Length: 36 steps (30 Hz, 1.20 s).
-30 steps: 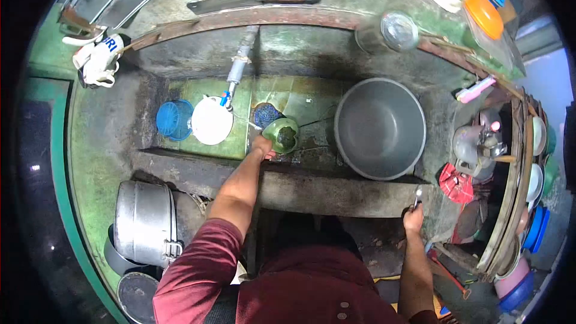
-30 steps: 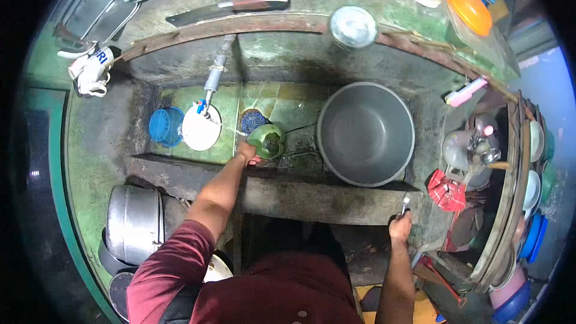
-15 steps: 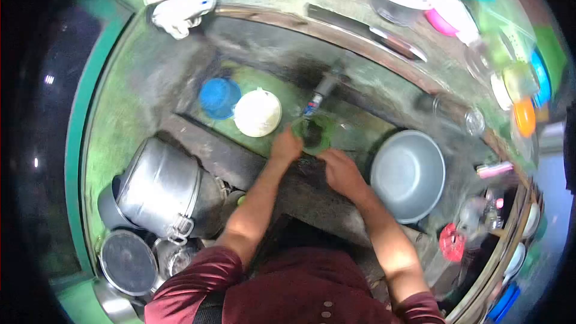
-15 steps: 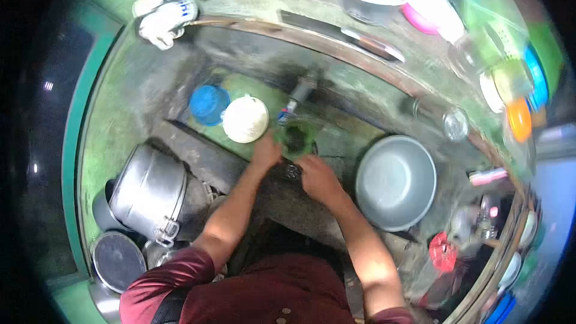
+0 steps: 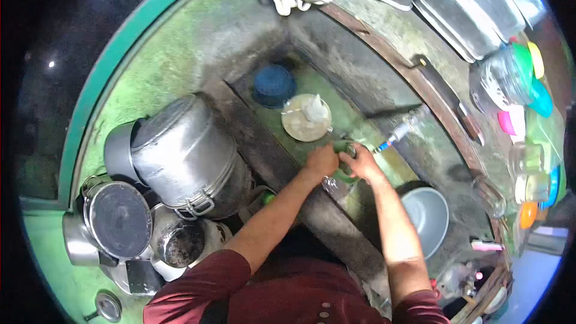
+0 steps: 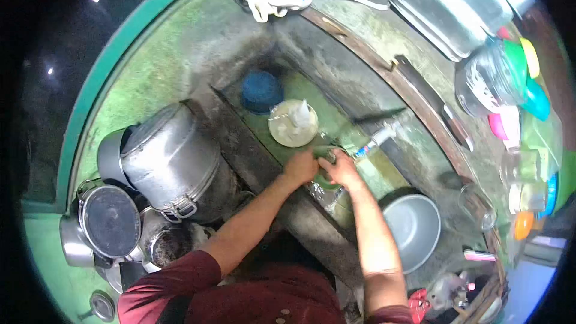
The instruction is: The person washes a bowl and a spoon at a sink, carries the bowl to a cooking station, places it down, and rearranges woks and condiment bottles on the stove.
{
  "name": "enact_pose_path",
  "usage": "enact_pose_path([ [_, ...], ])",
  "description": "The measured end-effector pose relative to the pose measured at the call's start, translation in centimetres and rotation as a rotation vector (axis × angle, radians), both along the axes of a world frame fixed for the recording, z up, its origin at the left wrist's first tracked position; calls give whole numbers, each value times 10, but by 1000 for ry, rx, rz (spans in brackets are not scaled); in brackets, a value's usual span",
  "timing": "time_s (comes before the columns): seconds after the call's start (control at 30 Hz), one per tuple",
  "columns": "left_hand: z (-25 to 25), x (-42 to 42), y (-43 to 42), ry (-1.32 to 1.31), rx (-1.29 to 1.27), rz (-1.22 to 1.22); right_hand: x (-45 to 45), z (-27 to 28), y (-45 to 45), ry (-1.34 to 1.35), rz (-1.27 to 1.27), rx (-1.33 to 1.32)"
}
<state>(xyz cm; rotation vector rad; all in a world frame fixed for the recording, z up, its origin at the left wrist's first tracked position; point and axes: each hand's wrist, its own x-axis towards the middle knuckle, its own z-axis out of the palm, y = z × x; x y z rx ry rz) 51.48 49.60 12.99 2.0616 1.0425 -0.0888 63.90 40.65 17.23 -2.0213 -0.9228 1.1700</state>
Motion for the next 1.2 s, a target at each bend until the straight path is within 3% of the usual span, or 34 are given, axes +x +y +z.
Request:
enact_pose_path([
  [0.07,0,1,5,134,-26,-26,-8,-6,-11,380,-330,-23],
  [0.1,-2,-1,6,122,-40,-41,-17,16,-16,595,-501,147],
  [0.13,-4,-3,10,104,20,-15,-11,-7,-25,776,-634,228],
  [0.2,-8,-5,12,90,76,-1,-13,-11,-32,1033,-649,557],
  [0.33,-2,-10,11,167,44,51,-3,-25,-29,990,-675,532],
  [0.4,-8,-15,12,135,79,116,1,-25,-21,994,-680,411],
  [0.43,-12,-19,14,138,80,112,-1,-26,-13,868,-803,282],
  [0.53,-23,-26,20,28,-47,188,10,-38,-14,855,-827,296],
  [0.67,-17,-30,26,-7,-110,224,4,0,-15,968,-930,280],
  [0.73,-21,-28,28,-9,-113,244,11,-18,-24,942,-757,480],
  [0.8,-28,-31,28,-16,-77,213,11,-39,-28,918,-691,487],
  [0.87,-25,-30,29,-20,-95,221,6,-54,-23,516,-745,491],
  [0.93,-14,-28,32,-25,-110,229,9,-64,-21,562,-741,525],
  [1.0,11,-27,34,-17,-216,231,7,-53,-16,573,-1017,348],
  [1.03,-22,-29,36,-38,-66,207,0,-21,-9,486,-1117,236],
  [1.13,-9,-26,32,-6,46,204,12,-50,-20,1109,-948,632],
  [1.2,-24,-26,34,-34,-45,215,11,-39,-16,1081,-874,594],
])
